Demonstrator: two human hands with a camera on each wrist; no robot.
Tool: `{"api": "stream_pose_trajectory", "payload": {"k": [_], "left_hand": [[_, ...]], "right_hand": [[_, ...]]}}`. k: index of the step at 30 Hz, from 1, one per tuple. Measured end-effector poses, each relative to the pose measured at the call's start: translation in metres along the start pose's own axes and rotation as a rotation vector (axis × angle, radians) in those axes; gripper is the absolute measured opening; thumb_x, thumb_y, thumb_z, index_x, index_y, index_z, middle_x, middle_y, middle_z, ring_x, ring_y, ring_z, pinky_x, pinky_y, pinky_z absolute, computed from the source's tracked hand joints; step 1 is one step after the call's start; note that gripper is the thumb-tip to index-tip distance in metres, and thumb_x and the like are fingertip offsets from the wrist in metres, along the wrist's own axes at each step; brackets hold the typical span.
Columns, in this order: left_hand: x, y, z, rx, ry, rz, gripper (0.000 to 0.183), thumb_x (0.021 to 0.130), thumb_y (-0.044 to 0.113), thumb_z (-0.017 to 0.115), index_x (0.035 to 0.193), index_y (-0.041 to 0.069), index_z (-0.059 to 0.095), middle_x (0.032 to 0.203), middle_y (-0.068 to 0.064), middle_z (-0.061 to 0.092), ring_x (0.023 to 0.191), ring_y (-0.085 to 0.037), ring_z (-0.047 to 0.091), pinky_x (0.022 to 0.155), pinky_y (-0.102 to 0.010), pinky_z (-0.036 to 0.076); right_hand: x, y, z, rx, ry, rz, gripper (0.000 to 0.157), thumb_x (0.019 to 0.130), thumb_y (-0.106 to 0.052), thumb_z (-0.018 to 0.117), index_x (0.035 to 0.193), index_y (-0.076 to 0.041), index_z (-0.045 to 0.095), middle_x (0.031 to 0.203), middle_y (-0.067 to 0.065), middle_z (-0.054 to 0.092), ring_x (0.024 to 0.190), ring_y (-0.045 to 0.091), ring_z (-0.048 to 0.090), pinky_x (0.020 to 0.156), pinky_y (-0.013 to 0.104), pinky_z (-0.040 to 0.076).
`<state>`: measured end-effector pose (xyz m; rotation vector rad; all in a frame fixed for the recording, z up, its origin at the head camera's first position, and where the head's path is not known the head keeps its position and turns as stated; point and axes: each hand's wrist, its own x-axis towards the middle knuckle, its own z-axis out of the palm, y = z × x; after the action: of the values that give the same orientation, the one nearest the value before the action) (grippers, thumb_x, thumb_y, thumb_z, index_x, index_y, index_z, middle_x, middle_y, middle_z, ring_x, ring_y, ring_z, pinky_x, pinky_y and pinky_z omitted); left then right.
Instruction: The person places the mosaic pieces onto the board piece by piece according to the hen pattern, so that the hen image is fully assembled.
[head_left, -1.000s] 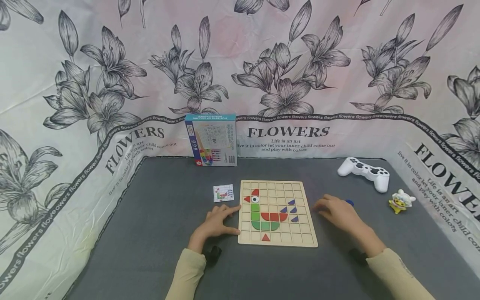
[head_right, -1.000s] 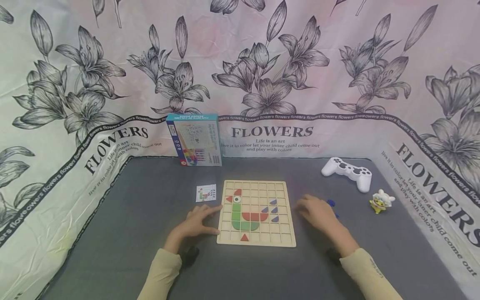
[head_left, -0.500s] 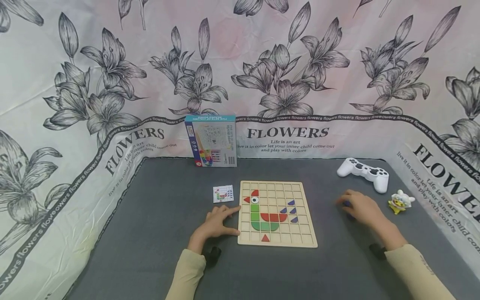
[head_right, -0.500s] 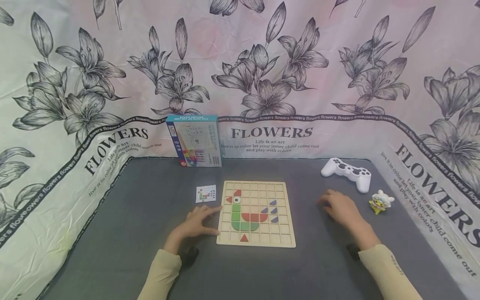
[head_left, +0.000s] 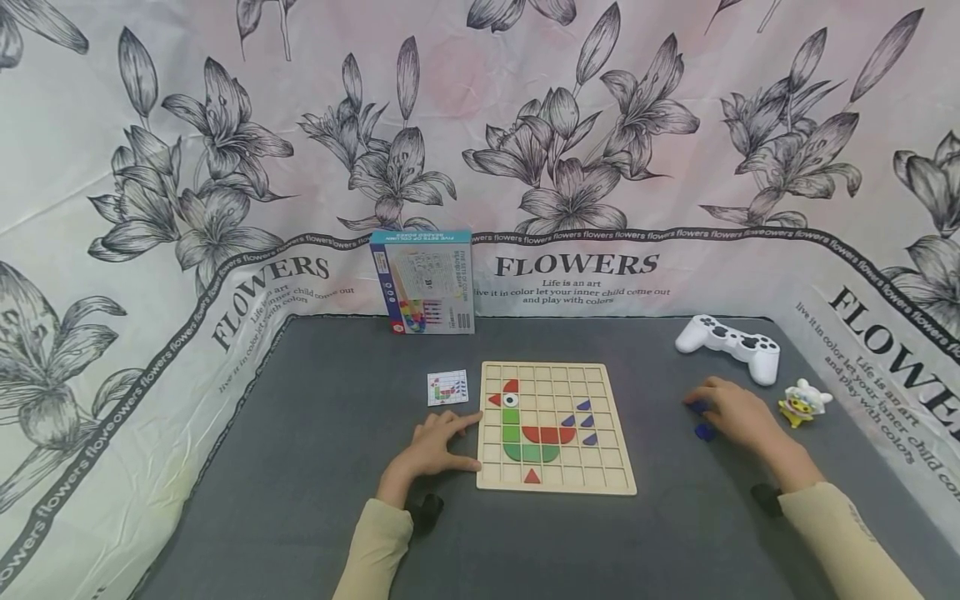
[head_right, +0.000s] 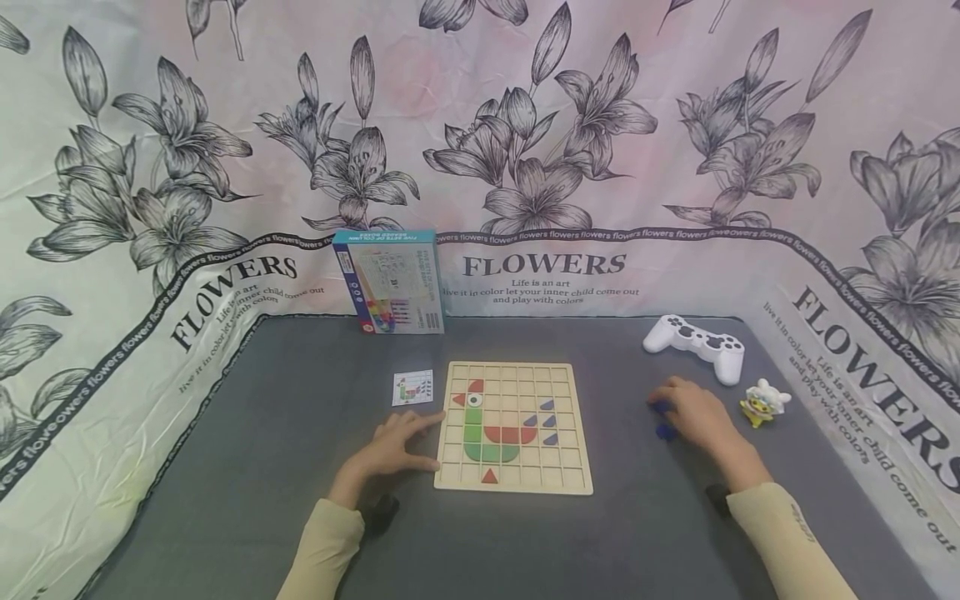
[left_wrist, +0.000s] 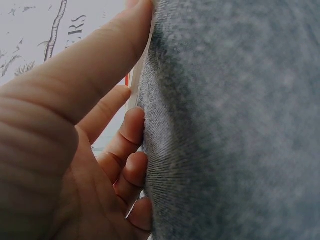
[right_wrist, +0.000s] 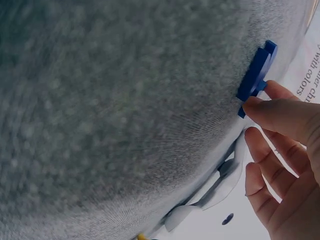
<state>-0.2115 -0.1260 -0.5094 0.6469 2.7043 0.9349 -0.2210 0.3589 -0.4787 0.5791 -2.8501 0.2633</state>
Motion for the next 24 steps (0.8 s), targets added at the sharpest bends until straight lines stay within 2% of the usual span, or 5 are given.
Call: {"api": "stream_pose_trajectory", "payload": {"k": [6,14,19,24], "left_hand": [[0.0,0.0,0.001,0.001,0.001,0.005,0.079,0.072,0.041,0.077,0.141,0.022,0.042,0.095,0.001,0.045,0.083,-0.015,0.03,0.074,-0.036,0.023],[0.002,-0.002,0.002,0.0,0.002,0.004,0.079,0.072,0.042,0.077,0.141,0.022,0.042,0.096,0.001,0.045,0.083,-0.015,0.03,0.074,-0.035,0.023],[0.001,0.001,0.002,0.004,0.002,0.002,0.079,0.072,0.042,0.076,0.141,0.022,0.042,0.096,0.001,0.045,0.083,-0.015,0.03,0.074,-0.035,0.023],[0.001,0.004,0.004,0.006,-0.001,-0.005,0.079,0.072,0.041,0.077,0.141,0.022,0.042,0.096,0.001,0.045,0.083,-0.015,0.031,0.075,-0.036,0.023]], "right_hand": [[0.001,0.002,0.001,-0.006,-0.009,-0.003,0.027,0.071,0.0,0.073,0.096,-0.012,0.071,0.095,0.009,0.06,0.083,0.032,0.06,0.064,0.046,0.046],[0.008,-0.007,-0.001,0.007,-0.045,-0.01,0.024,0.074,-0.004,0.074,0.096,-0.011,0.071,0.096,0.009,0.06,0.084,0.031,0.06,0.066,0.046,0.046],[0.012,-0.004,0.001,0.012,-0.064,0.012,0.016,0.076,-0.008,0.073,0.091,-0.013,0.07,0.095,0.007,0.061,0.082,0.029,0.061,0.066,0.045,0.046],[0.017,-0.008,0.004,0.025,-0.076,0.011,0.009,0.076,-0.012,0.074,0.083,-0.012,0.069,0.085,0.003,0.061,0.077,0.026,0.061,0.065,0.044,0.046]]}}
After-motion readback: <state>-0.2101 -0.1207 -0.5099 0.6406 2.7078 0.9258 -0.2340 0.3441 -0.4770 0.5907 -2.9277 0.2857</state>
